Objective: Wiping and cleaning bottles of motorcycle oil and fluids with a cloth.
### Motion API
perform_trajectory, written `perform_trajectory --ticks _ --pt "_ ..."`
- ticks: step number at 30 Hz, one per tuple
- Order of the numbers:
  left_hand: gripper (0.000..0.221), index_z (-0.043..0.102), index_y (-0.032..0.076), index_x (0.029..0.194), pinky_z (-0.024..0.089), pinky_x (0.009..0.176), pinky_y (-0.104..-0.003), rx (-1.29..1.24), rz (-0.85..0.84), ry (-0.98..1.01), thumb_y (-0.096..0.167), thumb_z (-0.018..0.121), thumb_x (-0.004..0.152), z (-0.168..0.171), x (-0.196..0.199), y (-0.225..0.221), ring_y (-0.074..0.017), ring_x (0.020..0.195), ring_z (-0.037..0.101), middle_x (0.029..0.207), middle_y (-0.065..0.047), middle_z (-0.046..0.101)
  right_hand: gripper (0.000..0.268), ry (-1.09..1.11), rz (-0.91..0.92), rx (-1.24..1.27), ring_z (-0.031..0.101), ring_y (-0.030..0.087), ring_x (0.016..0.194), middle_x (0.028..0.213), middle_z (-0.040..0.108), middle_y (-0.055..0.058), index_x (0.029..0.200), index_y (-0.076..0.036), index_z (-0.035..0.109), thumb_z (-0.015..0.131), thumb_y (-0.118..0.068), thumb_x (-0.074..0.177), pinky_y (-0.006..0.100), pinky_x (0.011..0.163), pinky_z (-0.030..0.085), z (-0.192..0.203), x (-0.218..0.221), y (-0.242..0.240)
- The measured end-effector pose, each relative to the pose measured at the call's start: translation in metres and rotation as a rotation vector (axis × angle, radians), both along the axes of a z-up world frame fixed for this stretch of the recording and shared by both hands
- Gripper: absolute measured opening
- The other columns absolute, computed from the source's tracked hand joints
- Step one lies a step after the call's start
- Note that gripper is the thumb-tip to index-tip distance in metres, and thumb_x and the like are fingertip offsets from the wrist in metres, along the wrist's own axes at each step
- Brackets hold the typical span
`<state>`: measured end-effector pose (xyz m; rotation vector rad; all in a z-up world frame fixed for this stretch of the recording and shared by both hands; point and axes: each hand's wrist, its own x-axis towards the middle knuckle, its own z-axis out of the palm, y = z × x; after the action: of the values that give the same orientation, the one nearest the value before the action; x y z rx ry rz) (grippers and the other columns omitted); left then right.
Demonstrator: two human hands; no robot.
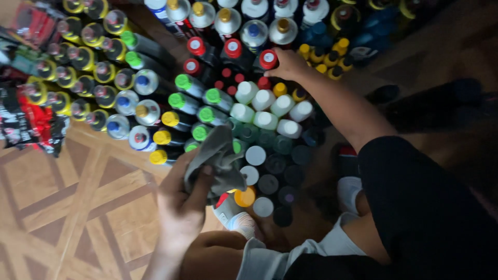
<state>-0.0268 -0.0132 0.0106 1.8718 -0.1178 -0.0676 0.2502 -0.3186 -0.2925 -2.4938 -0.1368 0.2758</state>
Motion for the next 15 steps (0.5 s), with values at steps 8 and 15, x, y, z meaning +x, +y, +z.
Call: perform_trajectory --ticks 8,15 --pt "0.033 0.065 0.0 0.128 0.055 0.075 -0.024 0.098 -0.093 -0.016 -0.003 0.062 0.095 0.008 -0.005 0.006 -0.0112 0.088 0.066 0.101 -0.006 0.072 0.076 -0.042 0.078 0.147 0.062 0.036 0.125 0.132 0.066 0.018 0.132 -0.006 0.059 0.097 -0.019 0.068 0.048 0.101 0.052 -0.059 0.035 -0.016" --pt "0.035 0.069 0.005 0.122 0.057 0.078 -0.039 0.086 -0.926 -0.044 0.007 0.075 0.088 0.042 -0.004 -0.011 -0.0314 0.097 0.072 0.105 -0.012 0.069 0.08 0.013 0.035 0.187 0.059 0.034 0.13 0.139 0.064 0.015 0.142 -0.012 0.056 0.088 -0.002 0.069 0.048 0.101 0.051 -0.07 0.037 -0.021"
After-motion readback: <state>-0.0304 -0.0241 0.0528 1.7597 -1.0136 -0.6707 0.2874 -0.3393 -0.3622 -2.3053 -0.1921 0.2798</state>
